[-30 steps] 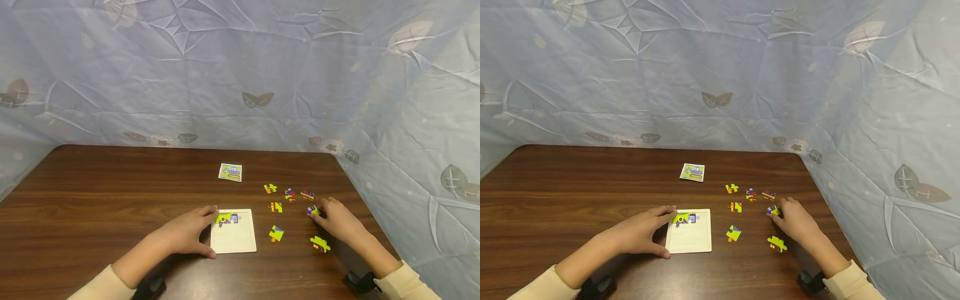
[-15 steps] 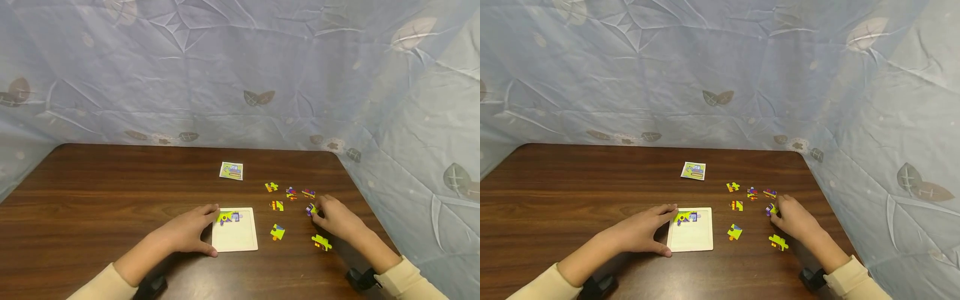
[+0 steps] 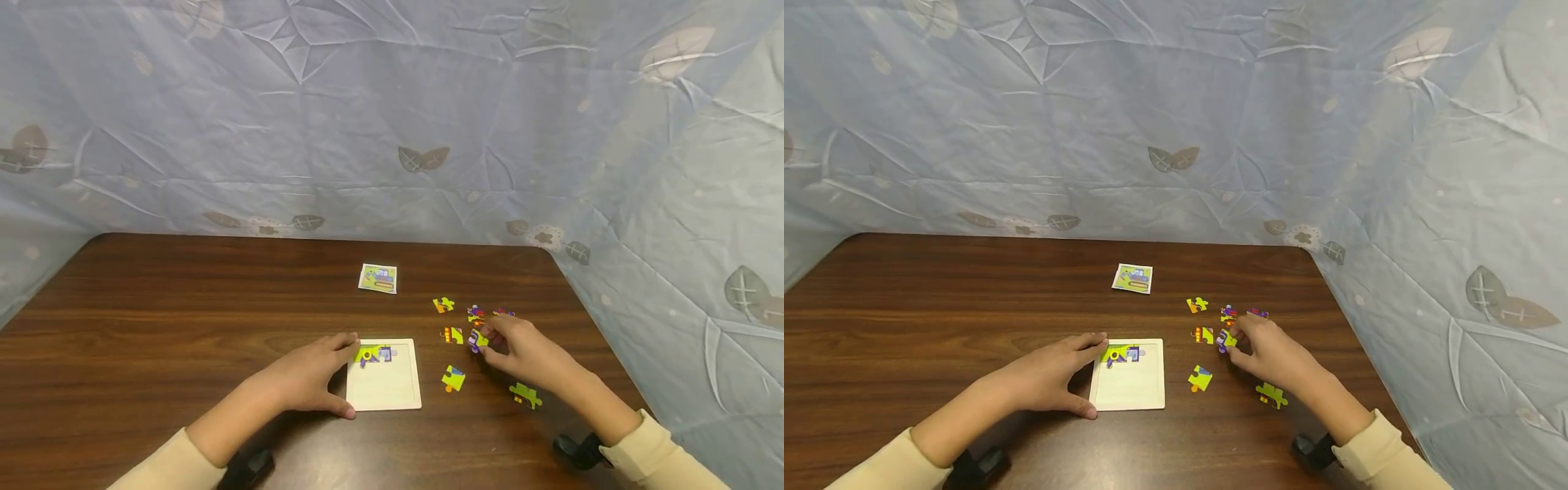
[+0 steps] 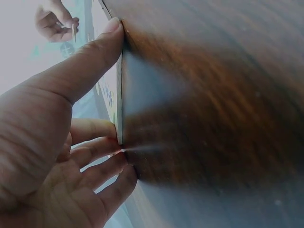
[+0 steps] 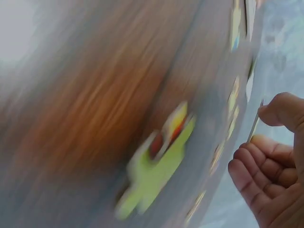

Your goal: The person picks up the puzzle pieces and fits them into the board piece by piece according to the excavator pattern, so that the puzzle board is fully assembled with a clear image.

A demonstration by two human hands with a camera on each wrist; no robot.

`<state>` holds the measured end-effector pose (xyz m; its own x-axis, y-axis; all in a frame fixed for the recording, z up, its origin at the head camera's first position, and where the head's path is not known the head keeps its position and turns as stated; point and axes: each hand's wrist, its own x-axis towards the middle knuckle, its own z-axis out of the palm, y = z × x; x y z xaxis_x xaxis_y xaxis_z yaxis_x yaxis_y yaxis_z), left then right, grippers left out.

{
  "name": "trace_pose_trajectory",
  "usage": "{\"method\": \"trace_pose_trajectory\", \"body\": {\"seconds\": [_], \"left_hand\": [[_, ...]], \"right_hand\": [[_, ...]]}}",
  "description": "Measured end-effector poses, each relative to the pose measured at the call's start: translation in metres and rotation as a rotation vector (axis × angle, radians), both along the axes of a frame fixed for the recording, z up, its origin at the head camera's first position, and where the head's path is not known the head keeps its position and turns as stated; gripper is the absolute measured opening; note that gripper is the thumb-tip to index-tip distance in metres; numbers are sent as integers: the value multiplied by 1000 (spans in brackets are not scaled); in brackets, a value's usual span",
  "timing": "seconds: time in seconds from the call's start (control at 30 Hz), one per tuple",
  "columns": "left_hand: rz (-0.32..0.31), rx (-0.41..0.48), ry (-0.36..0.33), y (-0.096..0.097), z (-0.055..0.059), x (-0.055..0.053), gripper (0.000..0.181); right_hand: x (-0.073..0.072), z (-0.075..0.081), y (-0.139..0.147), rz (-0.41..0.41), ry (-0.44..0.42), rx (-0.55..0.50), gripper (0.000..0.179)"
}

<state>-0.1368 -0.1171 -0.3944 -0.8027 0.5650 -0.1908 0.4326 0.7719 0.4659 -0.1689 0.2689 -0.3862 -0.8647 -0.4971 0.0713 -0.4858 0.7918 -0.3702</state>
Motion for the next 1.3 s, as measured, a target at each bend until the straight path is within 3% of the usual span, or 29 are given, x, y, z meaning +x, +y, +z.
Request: {"method": "trace_pose_trajectory", "body": {"seconds": [0.17, 0.47, 0.77, 1.3], "left_hand": [[-6, 0, -4, 0, 1, 0, 108], [-9, 6, -11, 0, 2, 0, 107], [-6, 7, -18, 0, 2, 0, 108], [3, 4, -8, 0, 3, 1, 108]], "right_hand": [[3, 1, -34, 146, 95, 62, 15], [-1, -2, -82, 277, 115, 168, 24], [-5, -9, -106, 312, 158, 255, 23], [-9, -9, -113, 343, 154, 269, 19]]}}
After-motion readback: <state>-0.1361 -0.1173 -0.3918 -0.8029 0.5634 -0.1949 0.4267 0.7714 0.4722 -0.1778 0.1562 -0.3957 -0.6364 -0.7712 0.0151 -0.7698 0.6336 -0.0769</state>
